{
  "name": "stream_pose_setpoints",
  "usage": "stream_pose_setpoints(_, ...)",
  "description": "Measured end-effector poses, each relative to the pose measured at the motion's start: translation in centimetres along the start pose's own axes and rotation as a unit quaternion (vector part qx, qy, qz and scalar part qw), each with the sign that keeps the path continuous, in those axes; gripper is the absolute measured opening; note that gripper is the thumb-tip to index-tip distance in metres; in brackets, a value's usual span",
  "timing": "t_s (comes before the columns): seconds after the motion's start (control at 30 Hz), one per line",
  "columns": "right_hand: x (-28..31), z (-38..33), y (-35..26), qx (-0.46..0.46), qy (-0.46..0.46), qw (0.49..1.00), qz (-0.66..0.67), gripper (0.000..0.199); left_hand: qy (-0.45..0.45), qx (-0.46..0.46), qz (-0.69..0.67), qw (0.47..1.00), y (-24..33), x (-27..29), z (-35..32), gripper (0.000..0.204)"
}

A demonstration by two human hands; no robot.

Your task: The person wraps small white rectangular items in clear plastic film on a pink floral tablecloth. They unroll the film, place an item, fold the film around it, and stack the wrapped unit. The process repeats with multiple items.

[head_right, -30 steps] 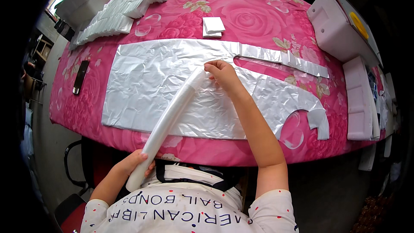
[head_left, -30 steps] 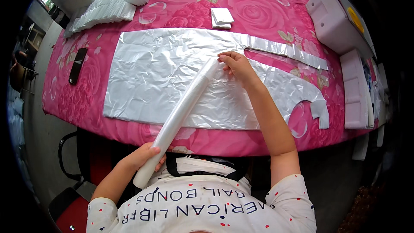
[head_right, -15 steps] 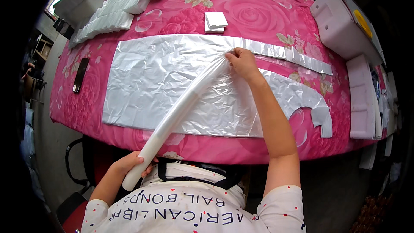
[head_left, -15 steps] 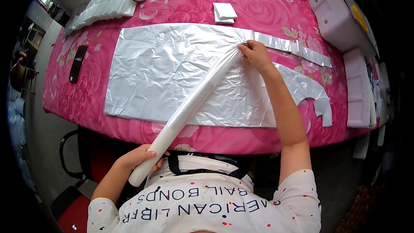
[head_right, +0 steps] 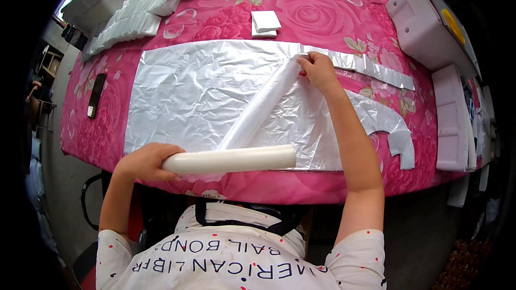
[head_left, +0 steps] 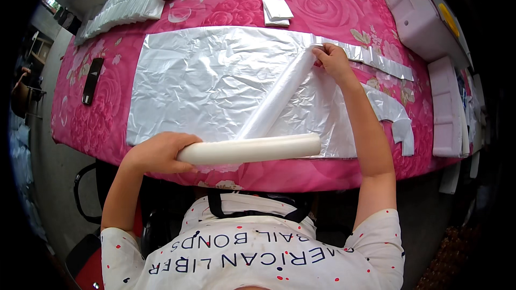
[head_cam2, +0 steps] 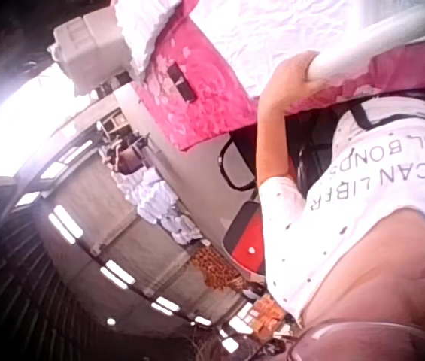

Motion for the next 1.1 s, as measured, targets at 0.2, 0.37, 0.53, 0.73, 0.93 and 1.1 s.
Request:
stream_pose_setpoints(0.2,-5.3,-0.4,-2.8,-0.003,-0.076,0.994,-0.081,0.018,0.267,-0.188,0.199,0.924,4.2,1.9,4.6,0.061)
stream_pose_setpoints(0.37,-5.4,0.4,-2.0,-0.026,-0.109,0.990,-0.087,0.019,0.170,-0.303,0.231,0.909,5.2,-3.9,5.5,0.071)
stream_pose_setpoints(0.53,-4.1,0.5,-2.4,-0.006,-0.023,0.998,-0.063,0.025,0.123,-0.254,0.286,0.916,3.9,-7.4,5.8,0.085)
stream_pose_setpoints(0.73,-9.2,-12.1,-8.5,0.259,-0.072,0.941,-0.205,0.037,0.189,-0.197,0.272,0.923,4.8,-9.6,5.8,0.084)
stream_pose_setpoints(0.93,-10.6,-18.1,-6.1,0.267,-0.079,0.899,-0.338,0.047,0.211,-0.157,0.269,0.927,5.4,-11.0,6.2,0.086)
stream_pose_setpoints(1.1,-1.1,-13.7,-4.0,0.223,0.072,0.893,-0.385,0.043,0.200,-0.192,0.266,0.923,5.6,-10.8,5.9,0.085)
Point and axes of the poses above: each hand's wrist, its own z-axis towards the middle knuckle, its own x-axis out of the back of the hand, y = z × x, the point moved 8 cm from there along z, towards the middle knuckle, and after that the axes turned 4 degrees about -x, right-handed, at the moved point
